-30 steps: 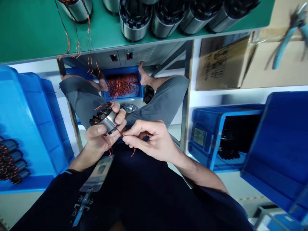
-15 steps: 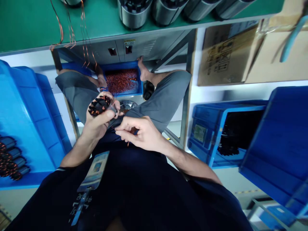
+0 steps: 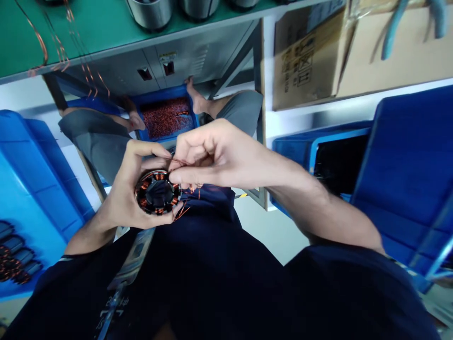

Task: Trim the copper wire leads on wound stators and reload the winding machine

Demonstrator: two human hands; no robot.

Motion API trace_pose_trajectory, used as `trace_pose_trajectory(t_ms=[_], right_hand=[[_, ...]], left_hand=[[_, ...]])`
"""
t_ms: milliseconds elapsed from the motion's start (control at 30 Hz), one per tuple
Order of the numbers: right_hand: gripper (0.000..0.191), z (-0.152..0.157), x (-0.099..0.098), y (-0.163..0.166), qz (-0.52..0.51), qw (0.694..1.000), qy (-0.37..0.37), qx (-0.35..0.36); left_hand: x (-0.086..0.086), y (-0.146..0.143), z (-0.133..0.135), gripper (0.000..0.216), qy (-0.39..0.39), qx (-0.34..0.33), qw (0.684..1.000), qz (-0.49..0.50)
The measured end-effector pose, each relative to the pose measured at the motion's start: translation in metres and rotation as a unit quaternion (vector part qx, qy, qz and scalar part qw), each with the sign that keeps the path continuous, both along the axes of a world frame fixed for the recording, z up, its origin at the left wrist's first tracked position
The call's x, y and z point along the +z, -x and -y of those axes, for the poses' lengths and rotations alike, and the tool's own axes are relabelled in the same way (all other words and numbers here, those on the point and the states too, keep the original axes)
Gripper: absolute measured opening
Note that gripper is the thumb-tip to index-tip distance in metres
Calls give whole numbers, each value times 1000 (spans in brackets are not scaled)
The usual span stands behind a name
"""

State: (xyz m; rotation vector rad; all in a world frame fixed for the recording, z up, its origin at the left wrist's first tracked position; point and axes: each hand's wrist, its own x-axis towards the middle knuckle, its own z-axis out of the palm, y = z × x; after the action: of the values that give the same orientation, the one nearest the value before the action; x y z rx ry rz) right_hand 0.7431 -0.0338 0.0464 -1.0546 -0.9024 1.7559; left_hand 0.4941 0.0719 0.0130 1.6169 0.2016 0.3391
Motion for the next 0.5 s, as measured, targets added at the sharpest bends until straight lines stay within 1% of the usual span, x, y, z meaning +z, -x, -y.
trace_pose_trajectory(t_ms=[67, 133, 200, 267, 300, 400, 500], right_hand=[[39, -2, 4, 1, 27, 1000, -13, 4], [37, 0, 4, 0, 64, 997, -30, -11], [36, 3, 4, 0, 97, 994, -41, -37], [39, 6, 7, -2, 117, 991, -41, -54], [42, 7, 10, -4, 122, 990, -40, -59], [45, 11, 20, -12, 136, 988, -44, -61], [35, 18, 26, -21, 154, 984, -57, -65]], left_hand=[[1, 3, 1, 91, -5, -16, 1000, -21], [-2, 5, 4, 92, -16, 7, 1000, -1], [-7, 6, 8, 84, -49, 66, 995, 52], [-11, 3, 11, 73, -81, 138, 981, 107], [-12, 1, 12, 71, -89, 167, 974, 123], [-11, -3, 10, 72, -106, 229, 959, 127], [-6, 0, 4, 69, -144, 259, 951, 87]])
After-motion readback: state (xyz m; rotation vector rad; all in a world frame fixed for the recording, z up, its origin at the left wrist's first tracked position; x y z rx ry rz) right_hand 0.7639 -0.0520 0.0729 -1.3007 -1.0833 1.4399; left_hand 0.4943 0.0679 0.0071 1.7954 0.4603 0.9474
